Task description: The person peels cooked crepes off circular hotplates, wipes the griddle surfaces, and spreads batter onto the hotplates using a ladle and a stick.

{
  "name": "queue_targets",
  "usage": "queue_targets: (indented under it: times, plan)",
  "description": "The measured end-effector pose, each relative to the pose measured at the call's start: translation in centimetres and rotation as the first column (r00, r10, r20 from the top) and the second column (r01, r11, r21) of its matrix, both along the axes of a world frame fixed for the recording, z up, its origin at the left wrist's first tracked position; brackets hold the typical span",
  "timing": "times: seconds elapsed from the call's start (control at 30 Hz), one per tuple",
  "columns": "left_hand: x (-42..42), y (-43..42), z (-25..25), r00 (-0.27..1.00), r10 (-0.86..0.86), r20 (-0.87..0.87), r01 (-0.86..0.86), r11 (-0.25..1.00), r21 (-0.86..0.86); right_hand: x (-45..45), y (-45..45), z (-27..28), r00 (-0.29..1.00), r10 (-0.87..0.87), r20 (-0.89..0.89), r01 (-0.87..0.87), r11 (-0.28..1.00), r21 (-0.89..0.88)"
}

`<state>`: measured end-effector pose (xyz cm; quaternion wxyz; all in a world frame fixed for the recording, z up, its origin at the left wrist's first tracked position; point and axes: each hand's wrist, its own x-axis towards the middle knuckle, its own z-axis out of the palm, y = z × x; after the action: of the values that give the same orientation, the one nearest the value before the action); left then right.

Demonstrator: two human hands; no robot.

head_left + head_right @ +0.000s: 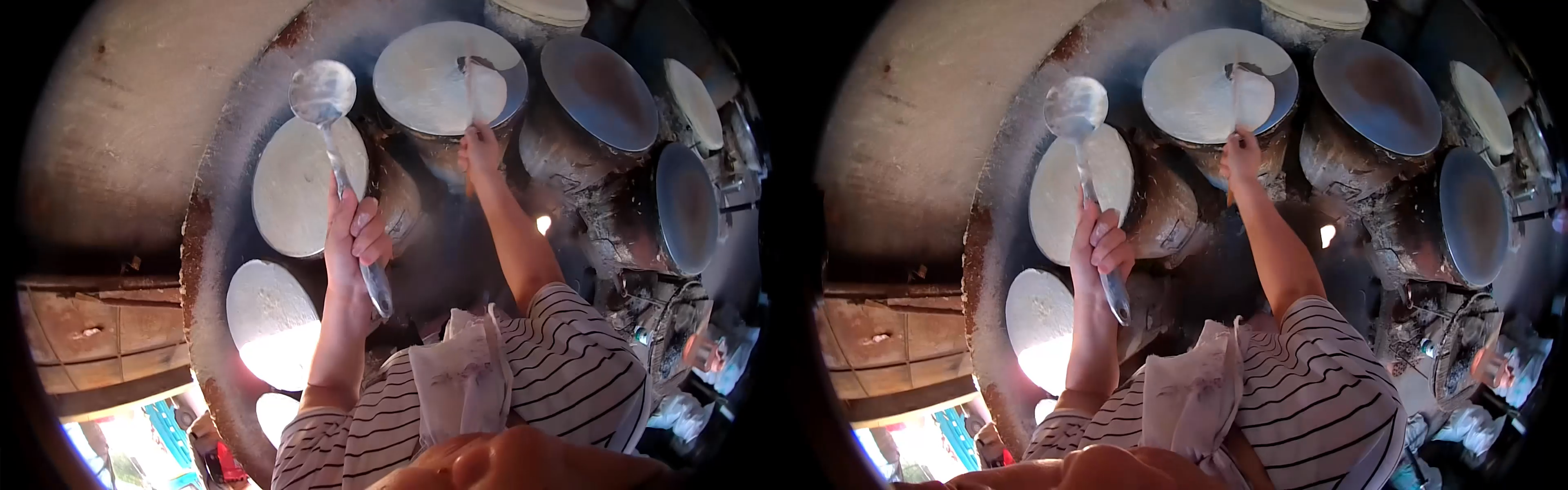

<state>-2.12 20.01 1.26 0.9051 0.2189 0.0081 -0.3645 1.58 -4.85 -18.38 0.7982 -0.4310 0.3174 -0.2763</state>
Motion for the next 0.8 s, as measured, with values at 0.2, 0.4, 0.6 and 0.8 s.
queue_targets:
  times: [0.2,0.4,0.6,0.8]
  plan:
    - [0.3,0.3,-1.9,0.999,-0.043,0.011,0.042,0.998,0.042,-12.7,1.4,1.6,0.895,0.291,-0.338,-0.293,0.955,0.046]
    - [1.4,-4.0,-1.8,0.995,-0.101,-0.003,0.101,0.991,0.084,-9.3,-9.6,1.8,0.915,0.304,-0.267,-0.321,0.947,-0.023]
    - [3.1,-10.1,-2.5,0.983,-0.153,0.106,0.123,0.962,0.243,-7.5,-12.1,2.9,0.839,0.367,-0.402,-0.502,0.807,-0.312]
    - [5.1,-17.0,-1.9,0.974,-0.198,0.113,0.147,0.924,0.352,-15.9,-16.3,3.4,0.837,0.360,-0.413,-0.437,0.893,-0.107]
